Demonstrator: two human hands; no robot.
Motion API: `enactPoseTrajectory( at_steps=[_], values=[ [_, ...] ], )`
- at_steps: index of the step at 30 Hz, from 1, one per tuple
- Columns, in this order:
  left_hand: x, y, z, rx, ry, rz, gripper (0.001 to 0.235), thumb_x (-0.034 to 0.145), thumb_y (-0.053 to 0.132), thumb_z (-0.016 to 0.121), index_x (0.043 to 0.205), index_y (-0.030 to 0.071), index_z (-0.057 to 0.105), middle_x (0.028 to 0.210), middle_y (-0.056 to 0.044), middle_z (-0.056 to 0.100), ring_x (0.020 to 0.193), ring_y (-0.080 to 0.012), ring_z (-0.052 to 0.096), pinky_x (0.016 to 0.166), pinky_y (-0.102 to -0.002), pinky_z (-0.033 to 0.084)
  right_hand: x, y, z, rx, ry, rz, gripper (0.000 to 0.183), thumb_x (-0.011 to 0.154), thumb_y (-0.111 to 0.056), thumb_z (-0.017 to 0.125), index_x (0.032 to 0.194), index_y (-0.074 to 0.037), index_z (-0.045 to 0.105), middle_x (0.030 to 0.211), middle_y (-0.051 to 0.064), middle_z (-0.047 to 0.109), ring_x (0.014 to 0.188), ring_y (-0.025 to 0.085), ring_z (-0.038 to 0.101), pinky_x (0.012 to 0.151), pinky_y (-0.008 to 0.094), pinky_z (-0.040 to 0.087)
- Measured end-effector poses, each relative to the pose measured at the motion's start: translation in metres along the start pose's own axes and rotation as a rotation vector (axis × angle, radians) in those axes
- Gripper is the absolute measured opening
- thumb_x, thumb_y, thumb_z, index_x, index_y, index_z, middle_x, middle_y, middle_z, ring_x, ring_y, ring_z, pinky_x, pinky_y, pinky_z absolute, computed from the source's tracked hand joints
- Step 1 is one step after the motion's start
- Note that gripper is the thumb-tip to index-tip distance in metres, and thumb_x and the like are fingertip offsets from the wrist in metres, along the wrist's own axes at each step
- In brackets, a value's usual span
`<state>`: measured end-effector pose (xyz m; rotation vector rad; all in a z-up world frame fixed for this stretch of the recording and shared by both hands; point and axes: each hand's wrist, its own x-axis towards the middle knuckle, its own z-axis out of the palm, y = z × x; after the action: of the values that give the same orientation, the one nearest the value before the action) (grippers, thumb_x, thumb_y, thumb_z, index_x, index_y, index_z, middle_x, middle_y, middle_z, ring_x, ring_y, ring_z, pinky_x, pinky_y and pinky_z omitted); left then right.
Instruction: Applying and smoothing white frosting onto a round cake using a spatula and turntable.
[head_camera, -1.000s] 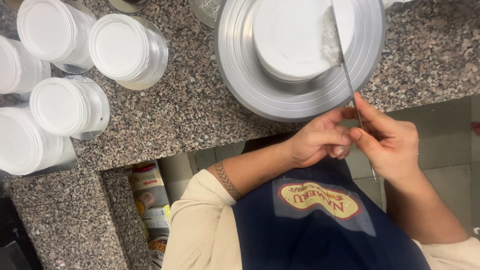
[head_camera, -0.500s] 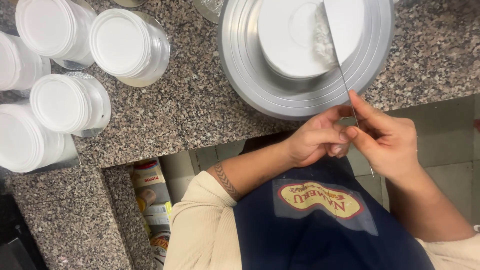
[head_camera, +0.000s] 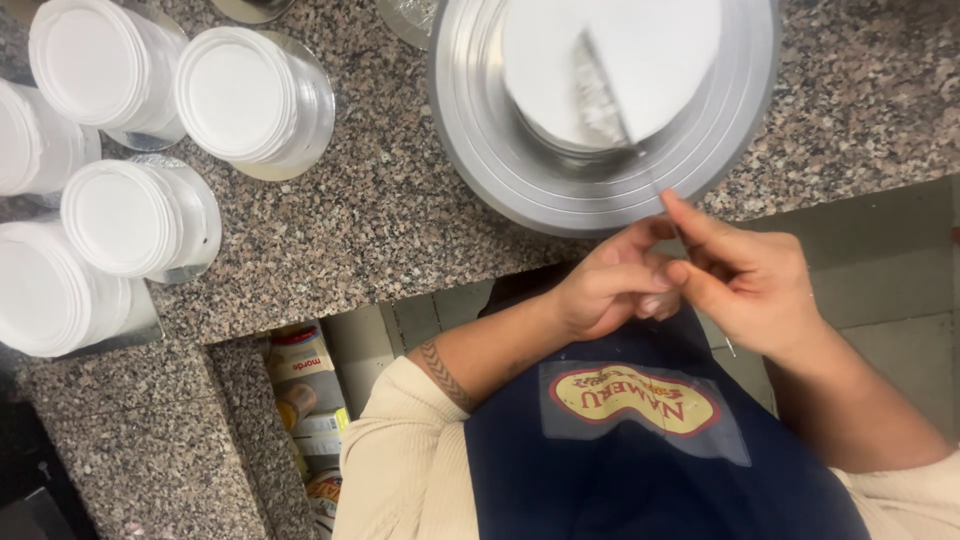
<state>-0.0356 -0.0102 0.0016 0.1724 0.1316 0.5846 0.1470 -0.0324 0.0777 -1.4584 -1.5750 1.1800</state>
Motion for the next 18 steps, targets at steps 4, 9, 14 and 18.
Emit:
enactPoseTrajectory(
  at_steps=[4,9,14,18],
  values=[
    [-0.018,0.004,0.000,0.033,-0.040,-0.015,0.044,0.102,0.005,0.061,0.144,0.011,0.050,0.085,-0.003,0.056,0.072,-0.0127,0.049,0.069,-0.030,0.039,0.002,0.015,-0.015,0.164,-0.196,-0.127,0.058,0.091,-0.005,0.070,0.147,-0.002,0.056,0.072,-0.004,0.059,0.064,0.003,0.052,0.059,0.019,0.045],
    [-0.039,0.002,-0.024,0.449,0.119,-0.091,0.033,0.100,0.006,0.061,0.133,0.004,0.054,0.089,-0.003,0.061,0.079,-0.0105,0.056,0.071,-0.026,0.045,-0.017,0.085,-0.067,0.640,-0.002,-0.067,0.055,0.096,-0.033,0.074,0.133,0.006,0.063,0.073,0.006,0.064,0.055,0.009,0.052,0.049,0.021,0.039],
    [-0.043,-0.007,-0.037,0.666,0.186,-0.103,0.025,0.101,0.008,0.061,0.126,0.002,0.059,0.088,-0.001,0.061,0.079,-0.0082,0.057,0.074,-0.024,0.050,0.054,0.144,-0.135,0.136,0.475,-0.047,0.059,0.105,-0.026,0.073,0.156,0.001,0.059,0.077,0.003,0.059,0.063,0.008,0.051,0.058,0.022,0.040],
    [-0.041,-0.008,-0.035,0.823,0.265,-0.125,0.021,0.102,0.011,0.060,0.121,0.002,0.062,0.090,0.000,0.061,0.081,-0.0069,0.058,0.076,-0.024,0.051,0.091,0.182,-0.174,-0.461,0.686,-0.087,0.055,0.099,-0.014,0.067,0.152,-0.007,0.062,0.080,0.005,0.069,0.067,0.014,0.060,0.069,0.028,0.052]
  ],
)
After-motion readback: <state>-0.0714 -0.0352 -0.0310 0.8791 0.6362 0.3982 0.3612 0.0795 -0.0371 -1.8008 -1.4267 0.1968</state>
